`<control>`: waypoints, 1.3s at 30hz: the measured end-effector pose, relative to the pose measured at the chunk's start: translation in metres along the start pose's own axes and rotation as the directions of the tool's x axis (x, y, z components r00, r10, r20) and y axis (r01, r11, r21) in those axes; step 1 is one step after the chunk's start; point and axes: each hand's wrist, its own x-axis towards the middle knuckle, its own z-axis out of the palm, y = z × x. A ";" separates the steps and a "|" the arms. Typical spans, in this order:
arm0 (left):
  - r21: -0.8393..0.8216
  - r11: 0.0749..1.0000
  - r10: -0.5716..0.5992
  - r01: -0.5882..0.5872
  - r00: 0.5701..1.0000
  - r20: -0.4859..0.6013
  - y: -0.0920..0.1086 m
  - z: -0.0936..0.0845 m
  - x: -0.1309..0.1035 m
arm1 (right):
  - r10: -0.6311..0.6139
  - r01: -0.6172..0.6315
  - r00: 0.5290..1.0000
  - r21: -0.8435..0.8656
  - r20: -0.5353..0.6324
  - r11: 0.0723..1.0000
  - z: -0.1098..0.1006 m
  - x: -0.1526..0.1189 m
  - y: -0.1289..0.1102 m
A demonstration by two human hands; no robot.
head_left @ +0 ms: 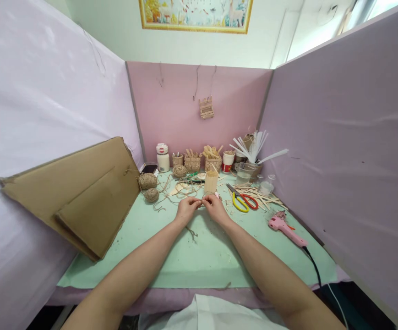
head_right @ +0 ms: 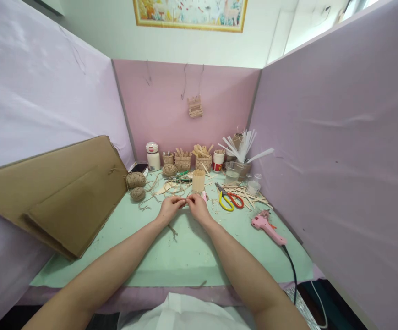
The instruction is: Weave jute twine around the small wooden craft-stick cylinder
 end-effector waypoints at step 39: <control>0.060 0.991 0.129 -0.122 0.981 -0.148 0.014 0.012 -0.009 | 0.064 -0.069 0.996 -0.078 -0.067 0.995 0.004 -0.002 -0.005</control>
